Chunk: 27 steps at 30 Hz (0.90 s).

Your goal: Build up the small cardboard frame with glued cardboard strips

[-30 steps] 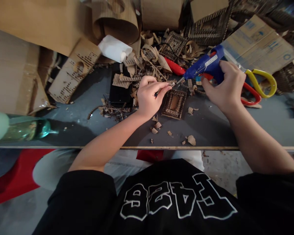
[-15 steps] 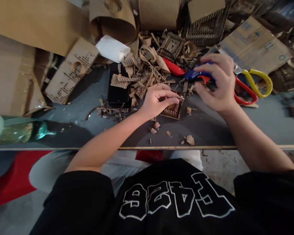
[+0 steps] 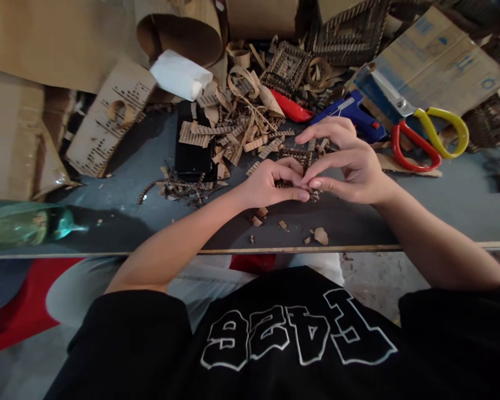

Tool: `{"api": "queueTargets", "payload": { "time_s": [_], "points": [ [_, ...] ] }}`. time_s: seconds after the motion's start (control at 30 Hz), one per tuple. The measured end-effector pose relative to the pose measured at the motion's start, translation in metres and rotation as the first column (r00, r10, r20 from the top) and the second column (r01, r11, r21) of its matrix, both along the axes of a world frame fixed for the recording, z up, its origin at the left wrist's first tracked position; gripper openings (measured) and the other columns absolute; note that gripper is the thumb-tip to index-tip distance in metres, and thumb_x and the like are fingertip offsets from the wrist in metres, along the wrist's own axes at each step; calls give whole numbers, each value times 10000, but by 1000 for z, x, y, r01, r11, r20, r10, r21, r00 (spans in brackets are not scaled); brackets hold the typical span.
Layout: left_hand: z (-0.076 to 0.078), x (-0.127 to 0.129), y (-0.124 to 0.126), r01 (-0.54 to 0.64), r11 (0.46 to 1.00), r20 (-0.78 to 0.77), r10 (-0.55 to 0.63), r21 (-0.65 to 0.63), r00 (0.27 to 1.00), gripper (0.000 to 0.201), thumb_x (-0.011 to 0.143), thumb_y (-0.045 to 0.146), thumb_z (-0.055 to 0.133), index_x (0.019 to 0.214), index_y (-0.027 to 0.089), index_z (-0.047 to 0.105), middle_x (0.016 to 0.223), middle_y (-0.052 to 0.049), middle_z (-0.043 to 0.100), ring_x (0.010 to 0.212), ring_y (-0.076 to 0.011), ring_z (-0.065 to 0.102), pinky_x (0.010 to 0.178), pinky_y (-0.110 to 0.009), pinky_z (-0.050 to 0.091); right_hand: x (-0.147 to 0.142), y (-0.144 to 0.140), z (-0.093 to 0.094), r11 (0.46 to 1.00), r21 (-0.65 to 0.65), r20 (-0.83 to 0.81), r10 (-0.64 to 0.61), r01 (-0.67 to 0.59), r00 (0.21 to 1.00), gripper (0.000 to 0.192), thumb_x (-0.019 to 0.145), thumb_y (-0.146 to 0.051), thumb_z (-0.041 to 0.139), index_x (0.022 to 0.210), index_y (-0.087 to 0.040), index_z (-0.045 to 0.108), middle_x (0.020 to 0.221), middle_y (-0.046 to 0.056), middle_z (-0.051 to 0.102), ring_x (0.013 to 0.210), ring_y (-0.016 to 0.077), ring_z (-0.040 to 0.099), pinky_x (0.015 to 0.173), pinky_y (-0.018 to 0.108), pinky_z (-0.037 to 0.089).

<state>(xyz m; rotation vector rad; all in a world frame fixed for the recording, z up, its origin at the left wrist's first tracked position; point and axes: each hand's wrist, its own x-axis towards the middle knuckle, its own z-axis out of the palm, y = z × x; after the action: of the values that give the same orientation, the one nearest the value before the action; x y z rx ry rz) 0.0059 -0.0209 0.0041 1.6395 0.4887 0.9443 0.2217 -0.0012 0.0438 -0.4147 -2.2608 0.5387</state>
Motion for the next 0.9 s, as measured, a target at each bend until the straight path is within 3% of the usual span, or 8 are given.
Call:
{"api": "queueTargets", "payload": {
  "time_s": [0.33,0.6,0.77,0.9],
  "points": [
    [-4,-1,1,-40,999,-40,42,28,998,249,758,456,858,838,224,819,861,-43,696,826,-115,685,815,-245,553,1,1,1,997,6,17,-81,81,997,127,895,-387,688,850,-289,756,1318,20,647,1246,228,571,1117,504,426],
    [2,-4,3,-65,998,-80,65,5,995,312,759,509,841,818,205,808,873,-53,692,863,-137,675,855,-279,547,1,-2,3,992,-5,47,-128,128,991,172,916,-404,637,851,-282,739,1316,48,635,1256,253,569,1125,536,406],
    [1,-4,5,-72,997,-38,74,35,997,266,788,460,832,821,197,802,826,-48,678,853,-136,652,795,-262,537,-1,-4,5,978,-52,63,-197,200,978,356,921,-570,576,783,-287,741,1313,45,637,1254,279,573,1129,561,401],
    [-1,-5,6,-75,996,-29,77,48,997,267,805,476,812,814,210,799,838,-52,686,856,-139,645,771,-257,538,-1,-5,6,978,-61,65,-195,199,979,333,924,-545,568,797,-293,744,1353,35,613,1301,275,540,1140,555,398]
  ]
}}
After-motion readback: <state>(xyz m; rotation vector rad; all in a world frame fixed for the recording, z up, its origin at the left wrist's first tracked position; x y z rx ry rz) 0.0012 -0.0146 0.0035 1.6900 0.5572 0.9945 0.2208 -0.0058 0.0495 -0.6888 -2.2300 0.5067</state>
